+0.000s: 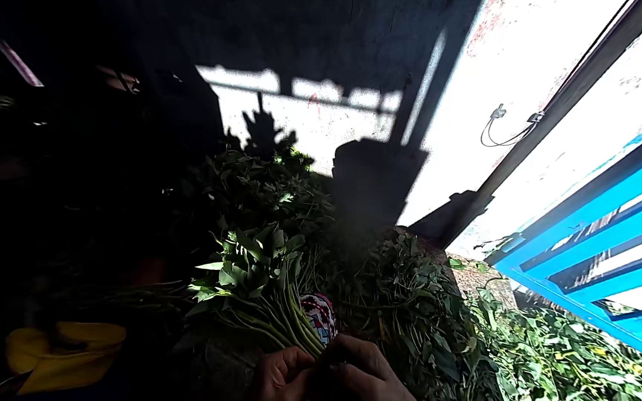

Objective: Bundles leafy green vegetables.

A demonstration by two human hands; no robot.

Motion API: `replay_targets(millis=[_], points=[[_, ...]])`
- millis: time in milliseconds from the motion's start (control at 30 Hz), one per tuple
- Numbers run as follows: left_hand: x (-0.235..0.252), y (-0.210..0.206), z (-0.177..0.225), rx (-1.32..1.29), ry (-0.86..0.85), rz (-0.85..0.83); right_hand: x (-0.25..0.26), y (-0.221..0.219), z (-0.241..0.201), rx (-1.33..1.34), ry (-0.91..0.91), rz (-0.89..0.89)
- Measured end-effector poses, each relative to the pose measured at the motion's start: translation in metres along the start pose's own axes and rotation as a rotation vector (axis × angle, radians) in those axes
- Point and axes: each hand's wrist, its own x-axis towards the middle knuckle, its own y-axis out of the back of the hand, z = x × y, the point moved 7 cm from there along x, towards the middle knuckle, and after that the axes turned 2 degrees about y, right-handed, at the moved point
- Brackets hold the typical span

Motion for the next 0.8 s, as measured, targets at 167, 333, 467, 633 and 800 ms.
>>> replay_targets(millis=[167, 333, 467, 633, 800], points=[[-0.006, 0.004, 0.004, 0.526, -0.210, 0.077, 0.006, 0.012, 0.019, -0.001, -0.293, 0.233], [-0.009, 0.004, 0.004, 0.633, -0.241, 0.134, 0.010, 0.011, 0.035, -0.020, -0.367, 0.302], [-0.011, 0.005, 0.002, 0.626, -0.286, 0.183, 0.011, 0.013, 0.041, 0.063, -0.384, 0.305], [-0.015, 0.006, 0.004, 0.650, -0.350, 0.227, 0.012, 0.012, 0.044, 0.157, -0.420, 0.319], [-0.015, 0.006, 0.004, 0.686, -0.404, 0.265, 0.010, 0.012, 0.046, 0.231, -0.430, 0.357]])
